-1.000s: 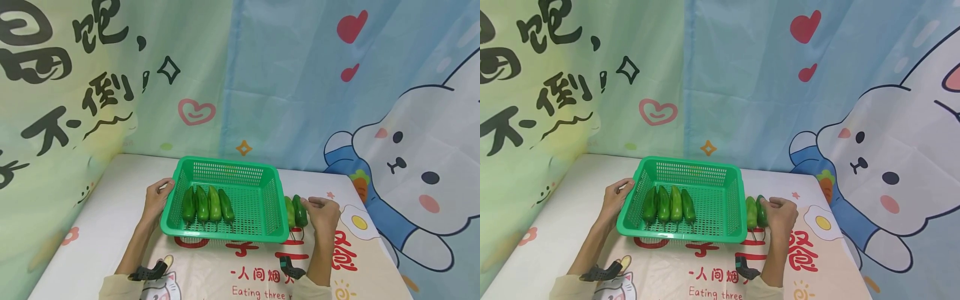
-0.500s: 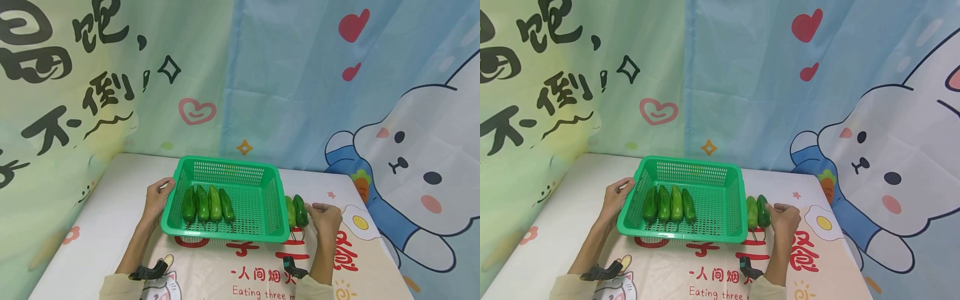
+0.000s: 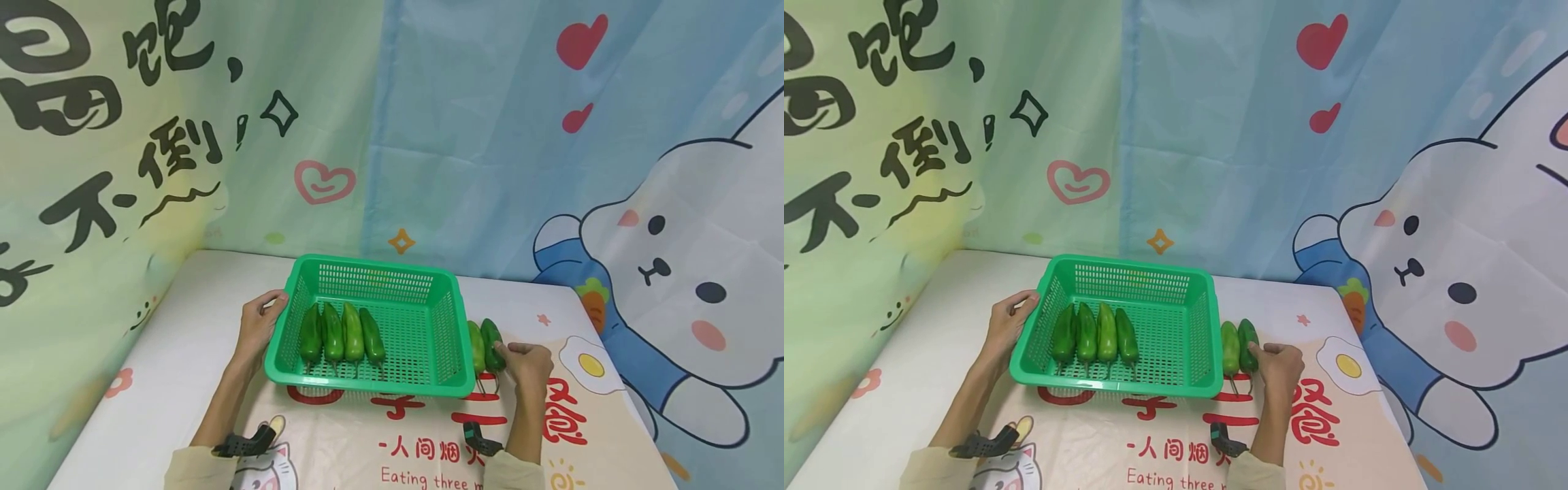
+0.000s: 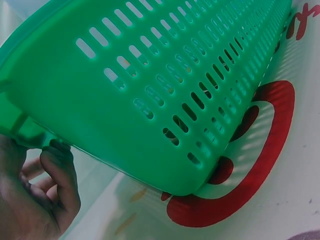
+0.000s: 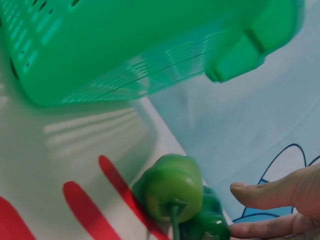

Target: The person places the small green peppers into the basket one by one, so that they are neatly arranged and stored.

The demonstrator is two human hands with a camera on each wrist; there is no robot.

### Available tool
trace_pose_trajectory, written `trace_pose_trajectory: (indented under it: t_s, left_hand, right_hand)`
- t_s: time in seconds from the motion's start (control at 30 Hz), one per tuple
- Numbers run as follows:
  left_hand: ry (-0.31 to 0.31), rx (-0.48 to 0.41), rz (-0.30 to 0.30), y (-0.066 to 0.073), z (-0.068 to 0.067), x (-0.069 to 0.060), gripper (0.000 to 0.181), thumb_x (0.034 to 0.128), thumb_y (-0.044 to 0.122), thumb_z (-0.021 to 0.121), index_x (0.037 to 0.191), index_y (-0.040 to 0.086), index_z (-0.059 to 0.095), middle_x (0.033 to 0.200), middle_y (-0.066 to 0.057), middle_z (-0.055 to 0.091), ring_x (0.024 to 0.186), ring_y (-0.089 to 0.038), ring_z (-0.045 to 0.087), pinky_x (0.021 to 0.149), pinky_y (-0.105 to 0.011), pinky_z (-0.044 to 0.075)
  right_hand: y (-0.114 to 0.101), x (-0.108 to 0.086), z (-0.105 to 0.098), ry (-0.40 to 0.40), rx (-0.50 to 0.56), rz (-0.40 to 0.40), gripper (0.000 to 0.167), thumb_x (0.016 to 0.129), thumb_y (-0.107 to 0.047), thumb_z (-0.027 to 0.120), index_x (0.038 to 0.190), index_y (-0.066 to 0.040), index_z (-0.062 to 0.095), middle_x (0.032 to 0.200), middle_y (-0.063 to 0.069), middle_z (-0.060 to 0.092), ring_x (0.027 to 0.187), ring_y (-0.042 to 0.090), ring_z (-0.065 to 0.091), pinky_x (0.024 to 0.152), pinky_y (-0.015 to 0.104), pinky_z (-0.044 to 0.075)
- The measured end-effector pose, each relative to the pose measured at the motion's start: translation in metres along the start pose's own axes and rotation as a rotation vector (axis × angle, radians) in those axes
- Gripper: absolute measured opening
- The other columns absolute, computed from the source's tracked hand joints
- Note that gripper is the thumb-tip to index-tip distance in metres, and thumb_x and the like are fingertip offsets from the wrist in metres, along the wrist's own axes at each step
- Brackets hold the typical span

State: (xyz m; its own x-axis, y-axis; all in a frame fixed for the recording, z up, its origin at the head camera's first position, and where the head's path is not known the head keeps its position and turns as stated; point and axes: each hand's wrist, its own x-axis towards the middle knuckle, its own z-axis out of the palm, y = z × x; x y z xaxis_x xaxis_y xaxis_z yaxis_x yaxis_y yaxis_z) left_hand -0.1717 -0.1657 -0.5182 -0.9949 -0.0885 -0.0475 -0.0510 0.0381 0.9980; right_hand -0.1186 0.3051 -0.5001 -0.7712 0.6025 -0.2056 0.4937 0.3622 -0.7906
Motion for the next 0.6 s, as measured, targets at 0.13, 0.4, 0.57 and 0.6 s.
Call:
trace_pose_trajectory:
  t_s: [0.13, 0.4, 0.57, 0.6]
  left_hand:
    - [-0.001, -0.006, -0.003, 0.000, 0.000, 0.000, 0.048, 0.1157, 0.033, 0.057, 0.146, -0.004, 0.063, 0.109, -0.014, 0.084, 0.076, -0.004, 0.079, 0.070, -0.022, 0.068]
    - [0.004, 0.000, -0.005, 0.001, -0.001, 0.000, 0.048, 0.1155, 0.032, 0.058, 0.146, -0.004, 0.063, 0.106, -0.012, 0.085, 0.075, -0.003, 0.078, 0.069, -0.022, 0.068]
    - [0.003, 0.007, -0.007, 0.001, -0.001, 0.000, 0.047, 0.1157, 0.032, 0.058, 0.146, -0.003, 0.063, 0.109, -0.015, 0.084, 0.076, -0.003, 0.079, 0.069, -0.022, 0.068]
    - [0.002, 0.007, -0.008, 0.001, -0.001, 0.000, 0.047, 0.1157, 0.032, 0.058, 0.146, -0.003, 0.063, 0.109, -0.016, 0.084, 0.076, -0.003, 0.079, 0.069, -0.022, 0.068]
  right_hand:
    - [0.007, 0.003, 0.004, 0.016, 0.010, -0.011, 0.045, 0.102, -0.021, 0.078, 0.127, 0.016, 0.071, 0.127, 0.038, 0.068, 0.097, 0.035, 0.068, 0.063, 0.019, 0.049]
    - [0.010, 0.004, 0.007, 0.027, 0.041, -0.011, 0.043, 0.101, -0.020, 0.080, 0.123, 0.016, 0.073, 0.123, 0.037, 0.069, 0.093, 0.032, 0.068, 0.061, 0.016, 0.047]
    - [0.008, 0.005, 0.010, 0.014, 0.050, 0.030, 0.043, 0.101, -0.020, 0.080, 0.126, 0.014, 0.072, 0.128, 0.035, 0.067, 0.100, 0.034, 0.065, 0.062, 0.016, 0.045]
    - [0.008, 0.005, 0.011, 0.015, 0.049, 0.037, 0.043, 0.101, -0.020, 0.080, 0.127, 0.014, 0.072, 0.129, 0.035, 0.067, 0.102, 0.036, 0.064, 0.062, 0.016, 0.045]
